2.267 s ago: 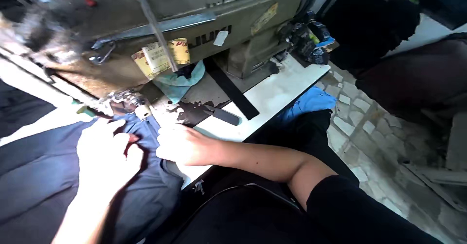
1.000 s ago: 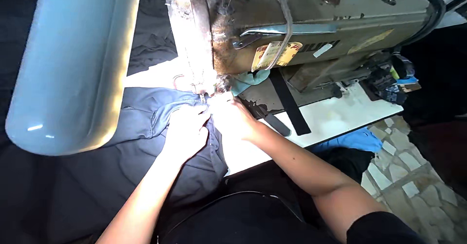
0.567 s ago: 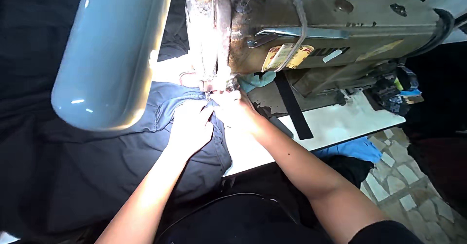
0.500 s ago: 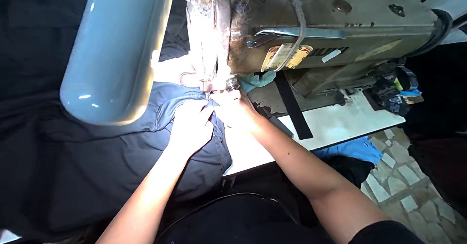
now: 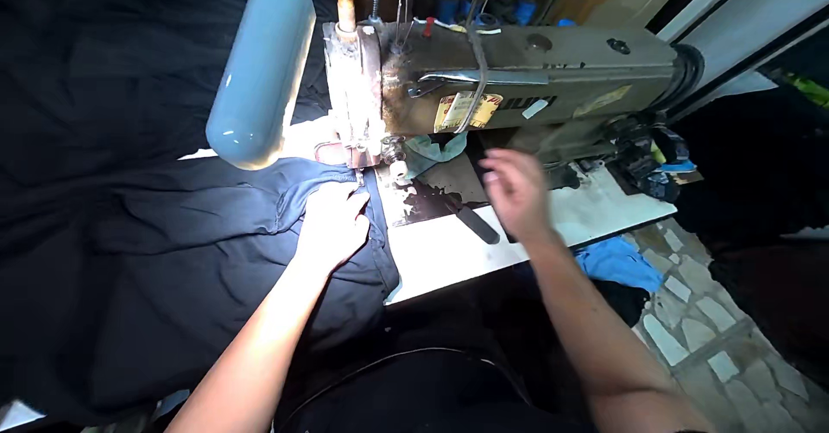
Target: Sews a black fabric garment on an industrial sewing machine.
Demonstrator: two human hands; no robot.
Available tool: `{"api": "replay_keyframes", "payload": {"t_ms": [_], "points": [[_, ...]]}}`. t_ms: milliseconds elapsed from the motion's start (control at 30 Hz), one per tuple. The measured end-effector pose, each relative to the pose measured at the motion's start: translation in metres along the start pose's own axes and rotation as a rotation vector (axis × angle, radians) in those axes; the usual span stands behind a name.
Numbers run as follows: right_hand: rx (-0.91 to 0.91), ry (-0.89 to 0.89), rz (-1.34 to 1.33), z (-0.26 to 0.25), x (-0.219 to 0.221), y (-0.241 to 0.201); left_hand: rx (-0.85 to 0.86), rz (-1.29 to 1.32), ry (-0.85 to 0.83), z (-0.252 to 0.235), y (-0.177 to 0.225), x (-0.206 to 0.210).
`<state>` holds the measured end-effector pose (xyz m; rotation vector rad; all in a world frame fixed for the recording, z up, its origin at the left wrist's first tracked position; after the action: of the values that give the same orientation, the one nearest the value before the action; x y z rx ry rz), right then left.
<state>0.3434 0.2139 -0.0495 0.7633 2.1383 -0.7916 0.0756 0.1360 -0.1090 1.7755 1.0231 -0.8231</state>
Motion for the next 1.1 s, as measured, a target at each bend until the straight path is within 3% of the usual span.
{"api": "replay_keyframes", "payload": {"t_ms": [67,167,500,633,700,800,900,1000,1100], "points": [[0.196,0.119,0.148,0.015,-0.028,0.064,-0.002,-0.005,-0.005,0.000,0.001,0.000],[0.235,0.194,0.242,0.042,-0.023,0.116,0.003,-0.020,-0.004,-0.001,0.002,-0.002],[0.208,0.231,0.228,0.051,-0.016,0.118,0.013,-0.019,0.009,-0.001,0.001,-0.002],[0.335,-0.019,0.221,0.051,-0.009,0.116,0.019,-0.027,0.011,-0.001,0.000,-0.001],[0.363,-0.042,0.216,0.048,-0.013,0.115,0.031,-0.031,0.022,0.000,0.001,-0.001],[0.336,0.117,0.169,0.041,-0.036,0.097,0.039,-0.037,0.010,0.000,0.001,-0.001],[0.156,0.207,0.076,0.027,-0.043,0.034,0.013,-0.047,-0.036,0.003,0.007,-0.002],[-0.027,-0.012,-0.096,0.014,-0.004,-0.041,-0.047,-0.039,-0.128,0.022,0.030,-0.003],[-0.161,-0.272,-0.233,0.007,0.055,-0.087,0.009,-0.046,-0.011,0.061,0.064,0.002]]}}
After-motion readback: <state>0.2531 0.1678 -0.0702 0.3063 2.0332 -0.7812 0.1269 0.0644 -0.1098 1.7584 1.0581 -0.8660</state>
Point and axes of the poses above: each hand's wrist, its own z-axis away from the middle knuckle, its own x-axis out of the palm, y = z × x, the point moved 6 cm from there along -z, towards the middle knuckle, and after that the axes turned 3 degrees about z, right-handed, at the moved point
